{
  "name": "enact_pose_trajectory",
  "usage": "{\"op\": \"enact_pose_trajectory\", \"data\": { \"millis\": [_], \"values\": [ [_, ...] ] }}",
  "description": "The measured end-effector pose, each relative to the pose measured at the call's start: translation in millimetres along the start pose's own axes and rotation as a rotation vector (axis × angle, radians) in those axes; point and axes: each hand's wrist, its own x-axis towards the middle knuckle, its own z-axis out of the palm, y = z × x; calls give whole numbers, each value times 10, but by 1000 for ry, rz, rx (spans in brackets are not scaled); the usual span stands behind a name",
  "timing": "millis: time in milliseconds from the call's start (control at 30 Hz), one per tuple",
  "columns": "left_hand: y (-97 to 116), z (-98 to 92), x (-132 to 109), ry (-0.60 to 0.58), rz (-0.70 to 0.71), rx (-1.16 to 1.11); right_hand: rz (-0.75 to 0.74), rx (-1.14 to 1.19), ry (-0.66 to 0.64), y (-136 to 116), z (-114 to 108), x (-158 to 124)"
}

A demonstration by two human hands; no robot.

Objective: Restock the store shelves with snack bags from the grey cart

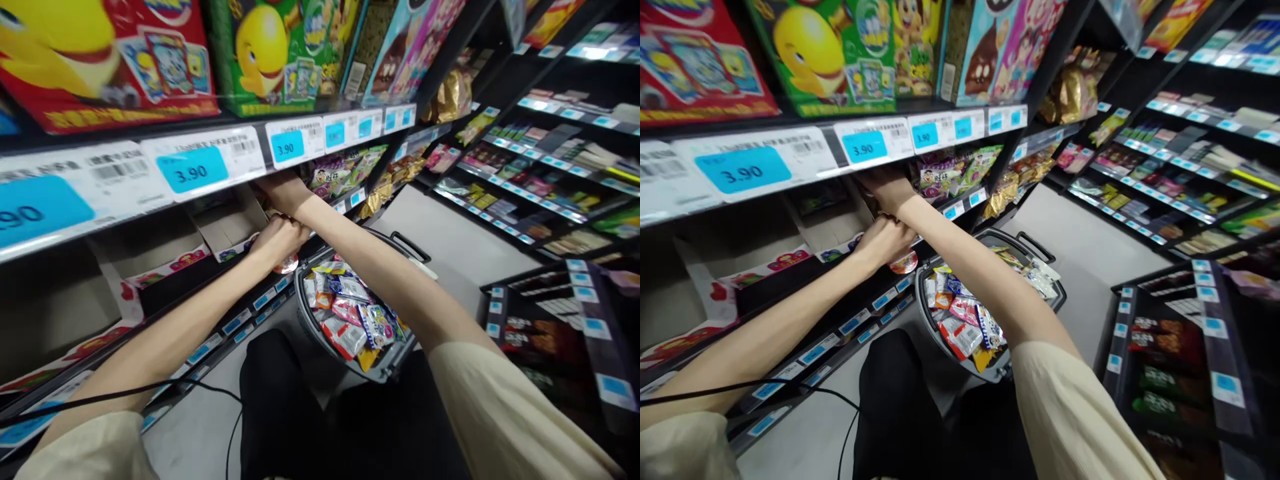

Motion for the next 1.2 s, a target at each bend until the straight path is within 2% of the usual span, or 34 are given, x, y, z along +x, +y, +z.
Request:
{"op": "enact_pose_trajectory", "data": {
  "millis": [200,267,333,433,533,567,600,667,733,800,833,900,967,1067,1200],
  "values": [
    [-4,-22,-1,-46,-14,-16,-18,-180,-191,-67,-124,30],
    [4,-35,-1,-42,-12,1,-42,-165,-251,-93,-196,-16],
    [16,-44,1,-48,-20,4,-58,-108,-250,-128,-313,-147],
    [32,-45,7,-52,-66,-21,-110,-6,-158,-171,-572,-539],
    [35,-38,3,-18,-83,-84,-195,130,-87,-89,-808,-1128],
    [33,-38,-2,-7,-76,-103,-170,180,-47,-9,-843,-1354],
    [30,-40,-7,0,-72,-116,-114,225,-5,99,-845,-1590],
    [26,-47,-16,2,-73,-114,93,285,156,391,-750,-2080],
    [24,-52,-21,3,-80,-81,375,321,323,729,-557,-2566],
    [24,-50,-23,4,-73,-38,678,275,356,1030,-341,-3005],
    [26,-46,-23,8,-71,-22,831,178,307,1146,-248,-3191],
    [28,-34,-24,15,-73,-9,949,72,135,1289,-119,-3469],
    [29,-21,-25,20,-87,-7,941,66,18,1332,-61,-3613],
    [26,-1,-18,13,-97,30,867,115,-140,1303,-28,-3661],
    [18,17,5,2,-81,97,840,20,-500,1291,74,-3718]
  ]
}}
